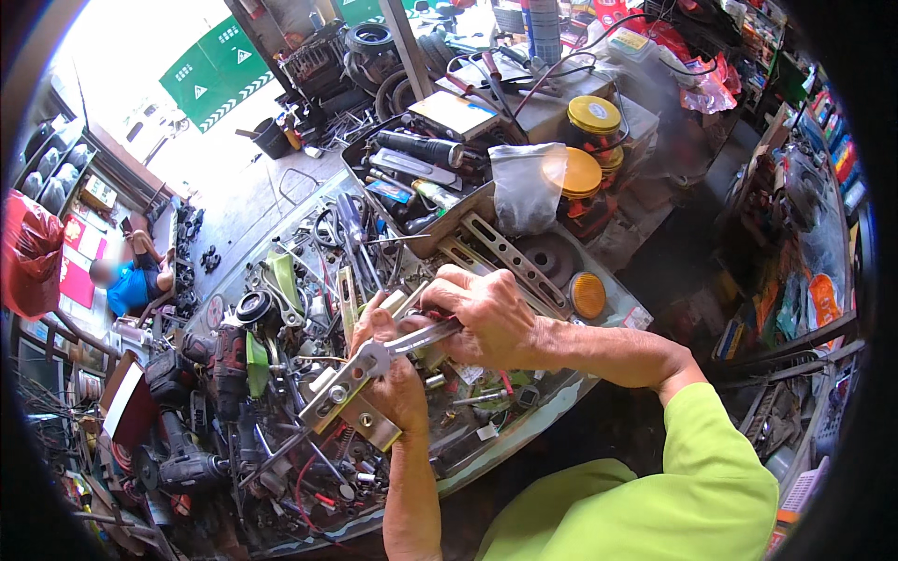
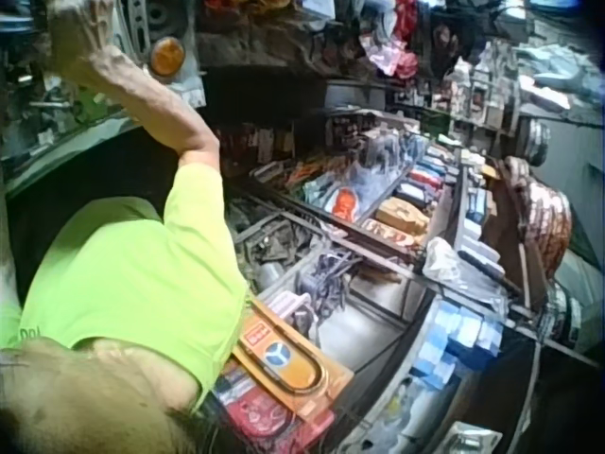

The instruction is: The person assembles a metal bracket by inserting bolts and tightening them with a wrench. They repeatedly adjust the bracket and bolts, then place the assembled bracket on a shelf among other parts.

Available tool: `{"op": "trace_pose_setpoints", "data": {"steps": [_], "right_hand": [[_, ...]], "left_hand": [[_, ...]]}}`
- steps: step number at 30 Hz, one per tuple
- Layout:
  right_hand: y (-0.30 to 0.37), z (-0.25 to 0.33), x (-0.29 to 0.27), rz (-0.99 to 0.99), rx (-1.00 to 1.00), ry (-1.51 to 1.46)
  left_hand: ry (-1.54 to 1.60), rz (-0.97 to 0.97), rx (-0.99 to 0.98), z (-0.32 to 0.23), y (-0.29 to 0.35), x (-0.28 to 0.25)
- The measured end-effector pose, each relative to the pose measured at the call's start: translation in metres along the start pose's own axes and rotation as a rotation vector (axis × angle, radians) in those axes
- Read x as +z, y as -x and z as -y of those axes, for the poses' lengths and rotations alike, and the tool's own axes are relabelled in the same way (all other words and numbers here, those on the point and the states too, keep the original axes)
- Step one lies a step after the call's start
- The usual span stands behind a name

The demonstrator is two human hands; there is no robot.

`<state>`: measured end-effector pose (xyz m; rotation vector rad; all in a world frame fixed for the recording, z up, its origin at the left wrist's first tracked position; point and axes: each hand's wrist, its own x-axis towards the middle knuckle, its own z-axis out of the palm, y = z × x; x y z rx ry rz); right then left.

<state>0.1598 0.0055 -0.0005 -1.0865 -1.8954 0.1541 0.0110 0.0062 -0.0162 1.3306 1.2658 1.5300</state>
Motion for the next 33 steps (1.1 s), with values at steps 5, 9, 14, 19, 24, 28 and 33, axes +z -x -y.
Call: {"op": "trace_pose_setpoints", "data": {"steps": [5, 9, 14, 19, 24, 28, 33], "right_hand": [[0.000, 0.008, -0.002, 0.056, -0.028, 0.005], [0.002, 0.007, 0.001, 0.018, -0.059, -0.007], [0.003, 0.007, -0.003, 0.031, -0.032, 0.035], [0.003, 0.002, 0.000, 0.081, -0.081, -0.007], [0.004, 0.006, 0.000, 0.059, -0.024, -0.025], [0.003, 0.000, 0.004, 0.065, -0.049, 0.017], [0.003, 0.002, 0.001, 0.061, -0.128, -0.017]], "left_hand": [[0.028, -0.027, 0.070, 0.004, 0.001, -0.001], [0.038, -0.021, 0.081, 0.008, -0.001, -0.002], [0.079, 0.045, -0.009, -0.005, 0.004, -0.002], [-0.029, -0.007, 0.108, 0.007, -0.001, -0.003], [0.038, 0.015, -0.063, -0.012, 0.005, 0.001], [-0.022, -0.006, 0.047, -0.004, 0.003, -0.002], [0.023, 0.007, 0.045, 0.004, 0.001, -0.003]]}}
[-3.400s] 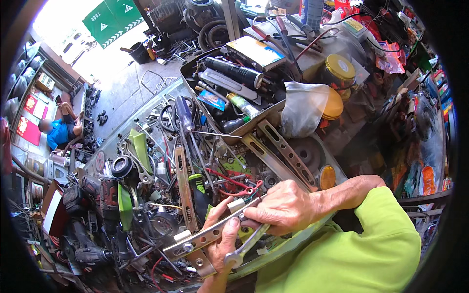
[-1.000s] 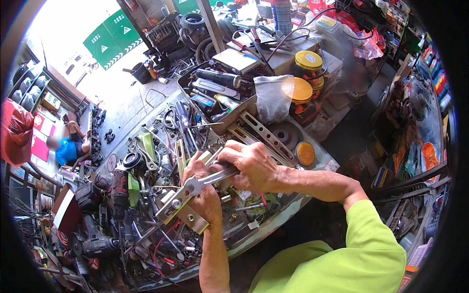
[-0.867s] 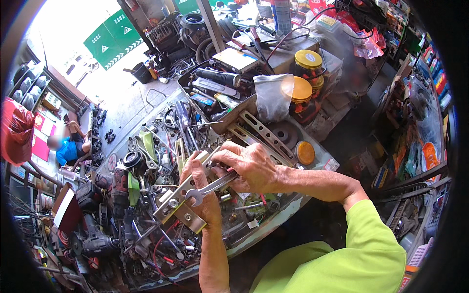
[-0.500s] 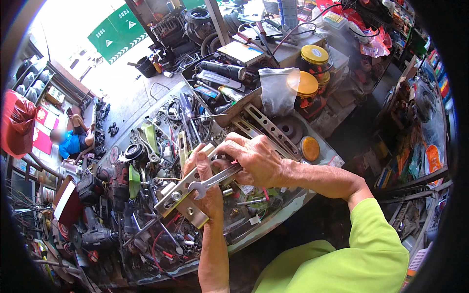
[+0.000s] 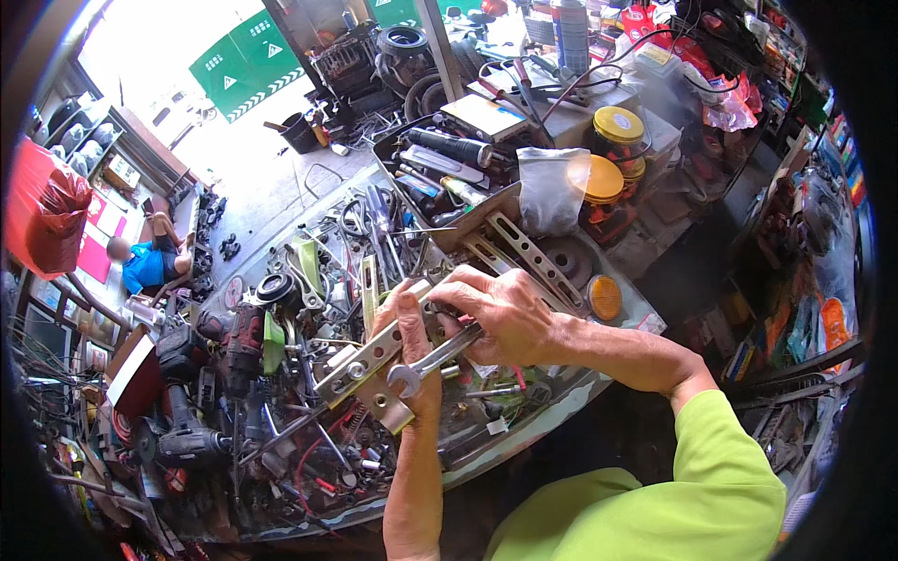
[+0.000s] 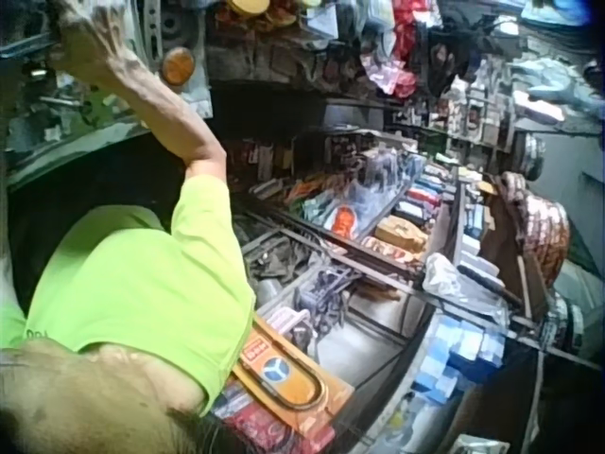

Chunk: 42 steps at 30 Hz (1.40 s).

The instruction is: The person assembles a metal bracket by inserting bolts and tightening them with a wrench. They repeatedly adjust the bracket and bolts, then place the assembled bracket on a shelf among other parts.

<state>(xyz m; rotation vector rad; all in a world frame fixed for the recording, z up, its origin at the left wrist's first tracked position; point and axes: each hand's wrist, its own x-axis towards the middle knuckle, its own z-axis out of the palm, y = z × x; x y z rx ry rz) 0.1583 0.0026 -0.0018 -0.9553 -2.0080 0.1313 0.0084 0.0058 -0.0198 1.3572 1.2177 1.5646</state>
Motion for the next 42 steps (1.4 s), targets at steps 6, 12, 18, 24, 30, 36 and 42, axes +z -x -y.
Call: {"op": "trace_pose_setpoints", "data": {"steps": [6, 12, 18, 24, 30, 36, 42], "right_hand": [[-0.001, 0.002, 0.001, -0.019, 0.084, 0.066], [-0.002, 0.003, -0.002, -0.033, 0.058, -0.025], [-0.002, 0.003, -0.002, -0.026, 0.113, 0.012], [-0.002, 0.005, 0.000, -0.046, 0.002, -0.001], [0.001, 0.001, -0.002, -0.021, 0.059, 0.084], [0.000, 0.002, 0.003, -0.077, -0.014, 0.011], [0.002, -0.005, 0.002, 0.008, 0.031, 0.053]], "left_hand": [[-0.011, 0.043, -0.095, -0.024, 0.005, 0.000], [-0.086, 0.010, -0.079, -0.012, 0.003, 0.001], [-0.083, -0.006, -0.007, 0.004, 0.004, -0.001], [0.008, -0.039, -0.044, -0.004, 0.004, 0.001], [-0.047, 0.011, -0.049, -0.006, 0.004, 0.001], [0.025, 0.014, -0.082, -0.004, 0.005, 0.000], [-0.057, 0.008, -0.062, -0.013, 0.005, 0.005]]}}
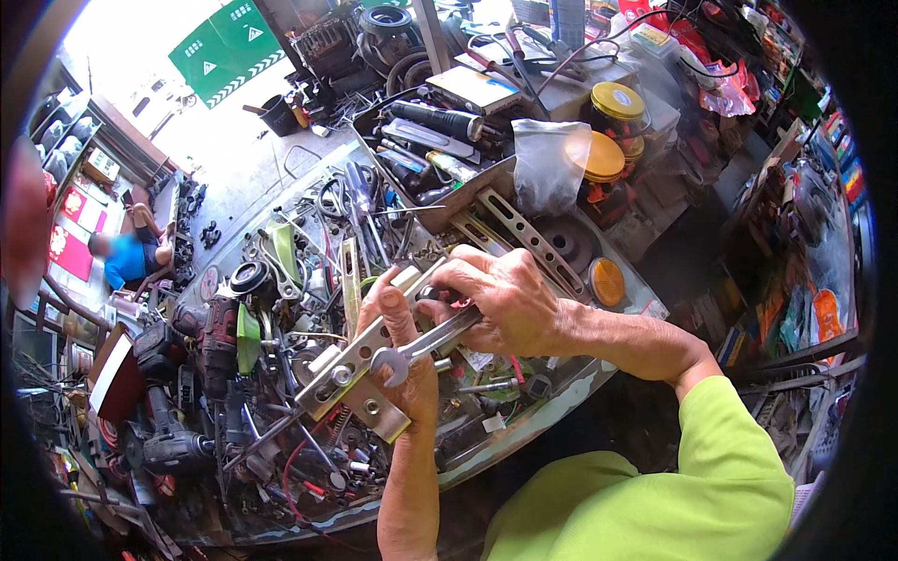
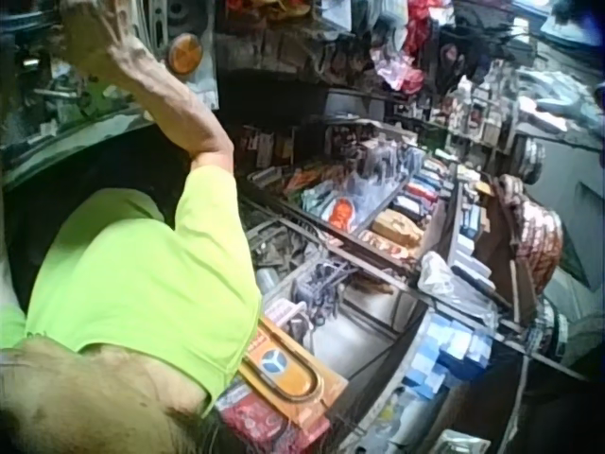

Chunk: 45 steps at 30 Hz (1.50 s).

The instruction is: The person assembles a metal bracket by inserting bolts and tightening them with a wrench. They repeatedly adjust the bracket and bolts, then place the assembled bracket on a shelf among other parts.

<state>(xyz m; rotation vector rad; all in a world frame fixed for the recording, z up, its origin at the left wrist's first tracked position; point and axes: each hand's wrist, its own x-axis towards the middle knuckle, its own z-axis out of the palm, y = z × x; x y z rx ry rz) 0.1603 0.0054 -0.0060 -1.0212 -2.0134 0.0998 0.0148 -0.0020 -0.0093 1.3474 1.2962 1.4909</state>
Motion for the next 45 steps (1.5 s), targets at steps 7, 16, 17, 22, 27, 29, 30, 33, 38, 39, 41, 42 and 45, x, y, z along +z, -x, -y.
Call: {"op": "trace_pose_setpoints", "data": {"steps": [7, 16, 17, 22, 27, 29, 30, 33, 38, 39, 41, 42, 45], "right_hand": [[0.001, 0.005, -0.006, -0.003, 0.015, -0.024], [-0.002, 0.010, -0.002, -0.087, -0.023, -0.062], [-0.002, 0.012, -0.001, -0.092, 0.044, -0.097], [-0.001, 0.004, -0.002, 0.006, 0.054, -0.012], [-0.001, 0.009, 0.001, -0.081, -0.006, -0.067], [-0.001, 0.009, 0.000, -0.081, 0.064, -0.053], [0.000, 0.006, 0.000, -0.044, 0.049, -0.030], [0.000, 0.000, -0.004, 0.004, 0.004, -0.006], [-0.002, 0.007, -0.002, -0.052, -0.032, -0.074], [-0.002, 0.008, -0.002, -0.078, -0.006, -0.084], [0.000, 0.006, -0.004, -0.047, 0.059, -0.002], [0.000, 0.005, -0.004, -0.035, 0.049, 0.002], [-0.001, 0.003, -0.001, -0.003, -0.012, -0.023]], "left_hand": [[0.071, 0.046, -0.131, 0.002, 0.001, -0.004], [0.047, -0.011, 0.019, 0.011, -0.002, -0.002], [0.053, -0.001, 0.005, 0.008, -0.002, -0.002], [0.067, 0.034, -0.029, -0.006, 0.001, 0.000], [0.073, -0.007, -0.049, 0.009, -0.001, -0.004], [0.107, 0.063, -0.121, -0.006, 0.002, -0.004], [0.091, 0.047, -0.100, -0.006, 0.002, -0.003], [0.065, 0.017, -0.022, -0.007, 0.001, 0.003], [0.068, 0.009, -0.035, 0.004, -0.002, -0.004], [0.116, 0.042, -0.096, -0.004, 0.000, -0.003], [0.163, 0.059, -0.128, -0.011, 0.002, -0.001], [0.120, 0.027, -0.063, -0.003, 0.000, -0.001], [0.033, -0.032, 0.047, 0.017, -0.004, -0.005]]}}
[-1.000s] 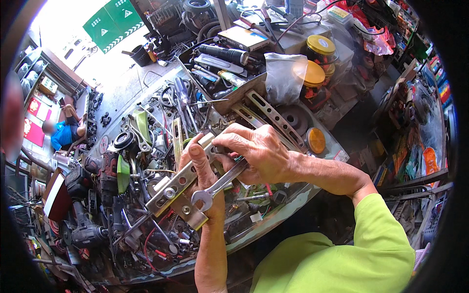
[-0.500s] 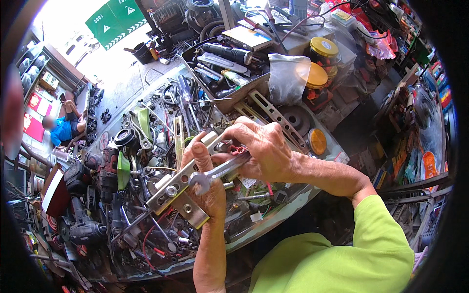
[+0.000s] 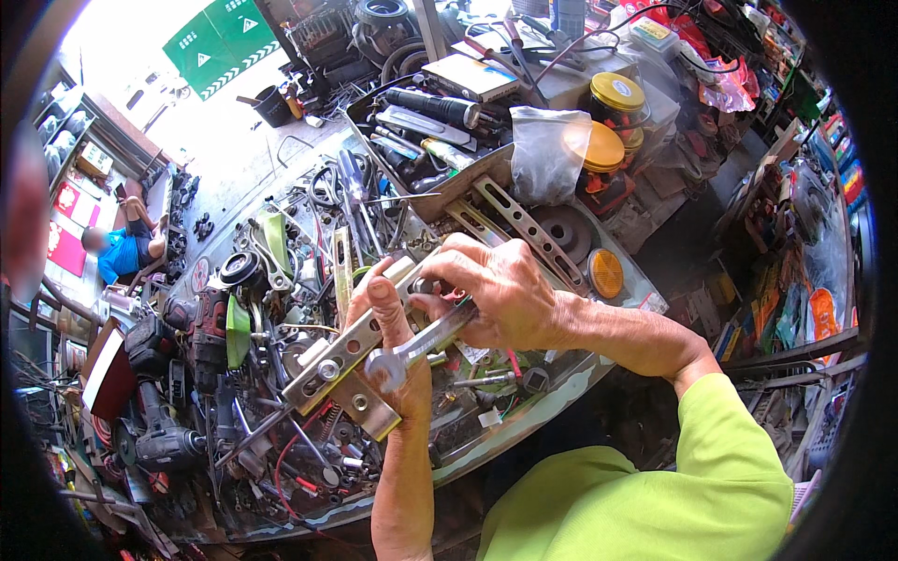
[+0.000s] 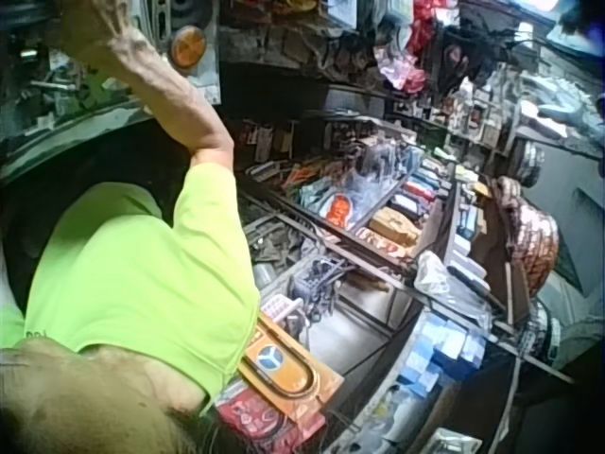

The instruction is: The person assembles a metal bracket by inserting bolts and tightening them with a wrench. They repeatedly adjust the bracket and bolts, then place the assembled bracket on a shelf among other parts.

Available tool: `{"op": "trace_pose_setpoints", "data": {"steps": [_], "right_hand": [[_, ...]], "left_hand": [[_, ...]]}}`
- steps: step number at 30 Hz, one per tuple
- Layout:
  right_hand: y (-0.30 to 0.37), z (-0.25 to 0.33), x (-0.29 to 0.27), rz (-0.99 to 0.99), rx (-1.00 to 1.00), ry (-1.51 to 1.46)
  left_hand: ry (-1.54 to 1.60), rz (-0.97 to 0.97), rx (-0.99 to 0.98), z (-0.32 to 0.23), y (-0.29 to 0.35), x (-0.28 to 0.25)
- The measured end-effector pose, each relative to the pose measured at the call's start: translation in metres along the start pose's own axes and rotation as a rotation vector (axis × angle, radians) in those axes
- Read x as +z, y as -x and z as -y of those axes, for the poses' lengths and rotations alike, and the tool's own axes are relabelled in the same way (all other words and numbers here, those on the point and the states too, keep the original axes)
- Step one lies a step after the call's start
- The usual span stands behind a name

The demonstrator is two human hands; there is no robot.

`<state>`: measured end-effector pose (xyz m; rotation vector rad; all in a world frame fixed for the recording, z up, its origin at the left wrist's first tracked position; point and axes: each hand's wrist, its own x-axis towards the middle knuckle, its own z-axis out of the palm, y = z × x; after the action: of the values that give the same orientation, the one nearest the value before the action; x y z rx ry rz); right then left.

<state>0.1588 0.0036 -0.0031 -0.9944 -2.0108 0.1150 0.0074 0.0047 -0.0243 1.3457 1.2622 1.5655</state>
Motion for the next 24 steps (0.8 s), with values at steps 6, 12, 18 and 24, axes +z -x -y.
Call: {"op": "trace_pose_setpoints", "data": {"steps": [6, 12, 18, 24], "right_hand": [[0.000, 0.003, 0.001, -0.101, -0.021, -0.036], [0.002, -0.002, 0.004, -0.071, -0.066, -0.018], [0.003, 0.002, 0.000, -0.061, -0.009, -0.046], [0.002, 0.001, -0.001, -0.043, -0.076, -0.046]], "left_hand": [[0.004, 0.006, -0.105, -0.007, 0.003, 0.000], [-0.005, -0.026, -0.047, -0.009, 0.003, 0.002], [0.109, 0.043, -0.131, -0.022, 0.005, 0.001], [0.013, 0.007, -0.005, -0.012, 0.002, -0.001]]}}
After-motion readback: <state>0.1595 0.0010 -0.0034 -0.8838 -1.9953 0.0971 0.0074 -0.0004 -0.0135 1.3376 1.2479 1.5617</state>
